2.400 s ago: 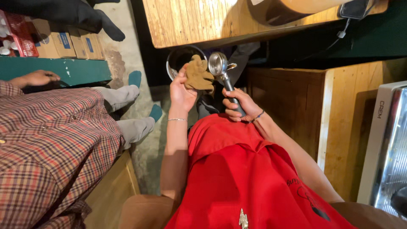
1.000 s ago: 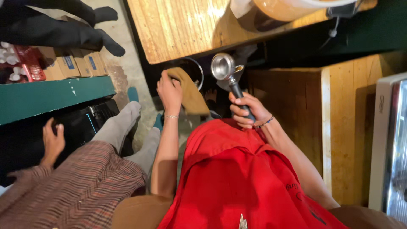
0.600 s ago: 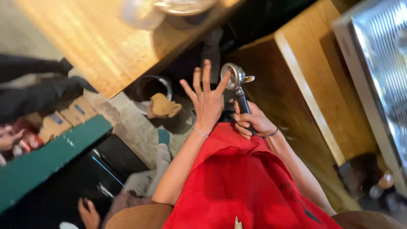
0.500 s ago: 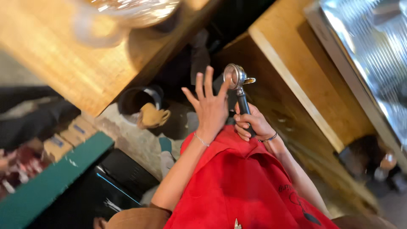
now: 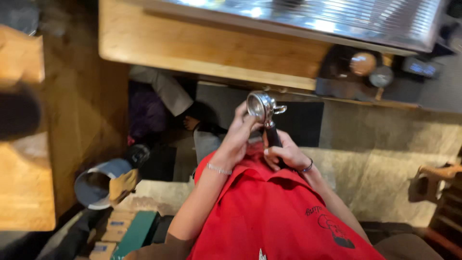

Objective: The person prepares espresso by dosing coffee grounds into a portafilter, tamping the grounds, and locking the portafilter into the espresso machine. They repeat this process for a second shot, using a scale to measure the grounds and a tamper to compress them.

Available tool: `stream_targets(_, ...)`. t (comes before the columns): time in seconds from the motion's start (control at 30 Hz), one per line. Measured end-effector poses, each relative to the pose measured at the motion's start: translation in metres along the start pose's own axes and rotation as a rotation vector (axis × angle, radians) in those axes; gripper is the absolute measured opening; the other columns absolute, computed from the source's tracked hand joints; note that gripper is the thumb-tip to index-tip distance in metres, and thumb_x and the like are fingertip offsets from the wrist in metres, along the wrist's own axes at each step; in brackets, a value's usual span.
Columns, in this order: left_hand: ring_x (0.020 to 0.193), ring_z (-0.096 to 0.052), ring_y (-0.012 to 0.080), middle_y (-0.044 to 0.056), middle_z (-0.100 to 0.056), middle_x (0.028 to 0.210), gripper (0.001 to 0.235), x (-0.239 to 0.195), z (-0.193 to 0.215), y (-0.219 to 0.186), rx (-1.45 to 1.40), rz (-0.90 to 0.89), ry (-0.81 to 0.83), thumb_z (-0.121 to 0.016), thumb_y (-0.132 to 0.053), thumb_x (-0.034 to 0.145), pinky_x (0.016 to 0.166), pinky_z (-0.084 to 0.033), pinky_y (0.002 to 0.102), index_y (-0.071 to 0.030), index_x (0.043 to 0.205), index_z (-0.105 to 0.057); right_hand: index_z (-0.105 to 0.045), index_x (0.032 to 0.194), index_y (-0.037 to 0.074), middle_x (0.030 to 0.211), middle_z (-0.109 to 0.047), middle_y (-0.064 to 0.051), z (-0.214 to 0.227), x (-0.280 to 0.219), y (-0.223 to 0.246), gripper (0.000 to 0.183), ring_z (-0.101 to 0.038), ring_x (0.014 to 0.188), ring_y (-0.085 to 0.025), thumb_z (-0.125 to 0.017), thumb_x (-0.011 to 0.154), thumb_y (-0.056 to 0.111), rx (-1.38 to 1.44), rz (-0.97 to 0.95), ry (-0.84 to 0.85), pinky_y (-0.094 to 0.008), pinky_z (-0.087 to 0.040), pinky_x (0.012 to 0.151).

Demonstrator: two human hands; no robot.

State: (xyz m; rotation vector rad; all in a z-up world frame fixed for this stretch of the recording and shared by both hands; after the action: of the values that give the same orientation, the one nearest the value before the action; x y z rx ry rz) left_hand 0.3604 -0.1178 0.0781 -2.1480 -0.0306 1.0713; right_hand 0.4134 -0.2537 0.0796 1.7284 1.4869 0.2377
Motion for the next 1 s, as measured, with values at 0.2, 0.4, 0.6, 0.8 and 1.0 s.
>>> stream_targets(0.2, 0.077, -0.063, 0.015, 0.007, -0.06, 0.1, 0.025, -0.009, -0.086, 0.074, 0.22, -0.138, 0.567, -0.064, -0.017, 0.087, 0.075, -0.047, 0.029, -0.006, 0.109, -0.062, -0.041, 0.084, -0.003, 0.034, -0.03, -0.004, 0.068, -0.087, 0.016, 0.017, -0.037, 0.019, -0.021, -0.047, 0.069, -0.009, 0.509, 0.03, 0.043, -0.036, -0.034, 0.017)
stream_targets(0.4, 0.076, -0.065, 0.0242, 0.007, -0.061, 0.096, 0.017, -0.012, -0.168, 0.069, 0.506, -0.365, 0.519, -0.069, -0.019, 0.083, 0.066, -0.052, 0.029, -0.007, 0.094, -0.07, -0.05, 0.082, -0.004, 0.053, -0.049, -0.01, 0.117, -0.137, 0.03, 0.015, -0.052, 0.047, -0.025, -0.057, 0.069, -0.002, 0.078, 0.116, -0.344, -0.036, -0.045, 0.047)
stream_targets(0.6, 0.079, -0.066, 0.0247, -0.002, -0.065, 0.074, 0.014, -0.005, -0.219, 0.076, 1.253, -0.455, 0.585, -0.058, -0.036, 0.088, 0.069, -0.054, 0.037, -0.026, 0.085, -0.067, -0.06, 0.066, 0.006, 0.043, -0.047, -0.005, 0.144, -0.168, 0.067, 0.012, -0.047, 0.043, -0.013, -0.065, 0.076, 0.009, -0.611, 0.127, -1.054, -0.024, -0.037, 0.042)
stream_targets(0.8, 0.069, -0.065, 0.0305, 0.004, -0.06, 0.065, 0.025, 0.022, -0.269, 0.059, 1.335, -0.374, 0.537, -0.045, -0.036, 0.094, 0.061, -0.052, 0.042, -0.018, 0.083, -0.059, -0.059, 0.063, 0.007, 0.037, -0.05, -0.007, 0.193, -0.203, 0.051, 0.016, -0.048, 0.033, -0.014, -0.066, 0.075, 0.013, -0.494, 0.011, -1.38, -0.024, -0.036, 0.036)
stream_targets(1.0, 0.069, -0.061, 0.0431, 0.019, -0.057, 0.061, 0.041, 0.066, -0.294, 0.047, 1.443, -0.378, 0.497, -0.042, -0.038, 0.096, 0.059, -0.047, 0.051, -0.007, 0.072, -0.053, -0.058, 0.072, 0.009, 0.054, -0.046, -0.008, 0.26, -0.233, 0.07, 0.012, -0.046, 0.053, -0.018, -0.067, 0.076, 0.015, -0.734, 0.083, -1.619, -0.029, -0.035, 0.049)
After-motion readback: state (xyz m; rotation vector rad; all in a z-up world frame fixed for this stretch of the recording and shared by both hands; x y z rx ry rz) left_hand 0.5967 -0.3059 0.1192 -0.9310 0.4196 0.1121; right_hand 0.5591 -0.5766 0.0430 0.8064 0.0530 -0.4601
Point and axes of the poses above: each hand's wrist, its own x-axis towards the middle knuckle, its own z-axis out of the back of the hand, y = z × x, the point moved 1 cm from there along x, towards the middle knuckle
